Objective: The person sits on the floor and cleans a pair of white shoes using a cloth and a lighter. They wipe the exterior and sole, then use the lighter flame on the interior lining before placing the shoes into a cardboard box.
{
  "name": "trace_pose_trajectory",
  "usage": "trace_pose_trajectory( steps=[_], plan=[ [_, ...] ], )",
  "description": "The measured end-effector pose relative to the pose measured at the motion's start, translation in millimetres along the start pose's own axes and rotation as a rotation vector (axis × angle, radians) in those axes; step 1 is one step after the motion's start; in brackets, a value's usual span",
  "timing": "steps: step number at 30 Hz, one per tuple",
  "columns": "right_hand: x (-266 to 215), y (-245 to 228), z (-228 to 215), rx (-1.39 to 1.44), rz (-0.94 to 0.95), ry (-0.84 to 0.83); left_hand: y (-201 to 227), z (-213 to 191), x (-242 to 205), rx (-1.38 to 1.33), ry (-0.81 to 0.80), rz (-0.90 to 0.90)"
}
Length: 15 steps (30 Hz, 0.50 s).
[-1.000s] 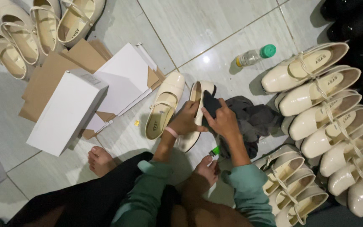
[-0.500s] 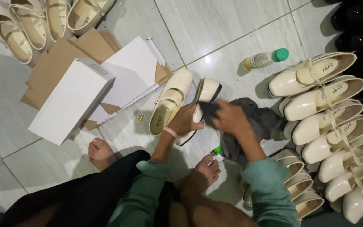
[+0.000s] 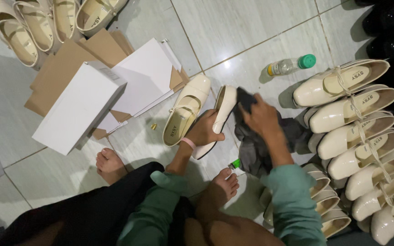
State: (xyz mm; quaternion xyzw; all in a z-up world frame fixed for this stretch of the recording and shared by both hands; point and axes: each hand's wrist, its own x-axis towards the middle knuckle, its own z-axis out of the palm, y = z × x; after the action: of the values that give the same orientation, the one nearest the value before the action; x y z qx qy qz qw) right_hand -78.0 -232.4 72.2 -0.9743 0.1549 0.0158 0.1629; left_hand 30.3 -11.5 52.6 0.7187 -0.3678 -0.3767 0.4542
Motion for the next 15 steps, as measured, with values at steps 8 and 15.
trace_pose_trajectory(
  steps=[8, 15],
  plan=[
    [2, -6, 28, 0.020, 0.094, 0.033, -12, 6, 32, 0.032, -0.062, 0.217],
    [-16, 3, 29, 0.236, 0.113, 0.132, 12, 53, 20, 0.389, 0.003, 0.050]
  ],
)
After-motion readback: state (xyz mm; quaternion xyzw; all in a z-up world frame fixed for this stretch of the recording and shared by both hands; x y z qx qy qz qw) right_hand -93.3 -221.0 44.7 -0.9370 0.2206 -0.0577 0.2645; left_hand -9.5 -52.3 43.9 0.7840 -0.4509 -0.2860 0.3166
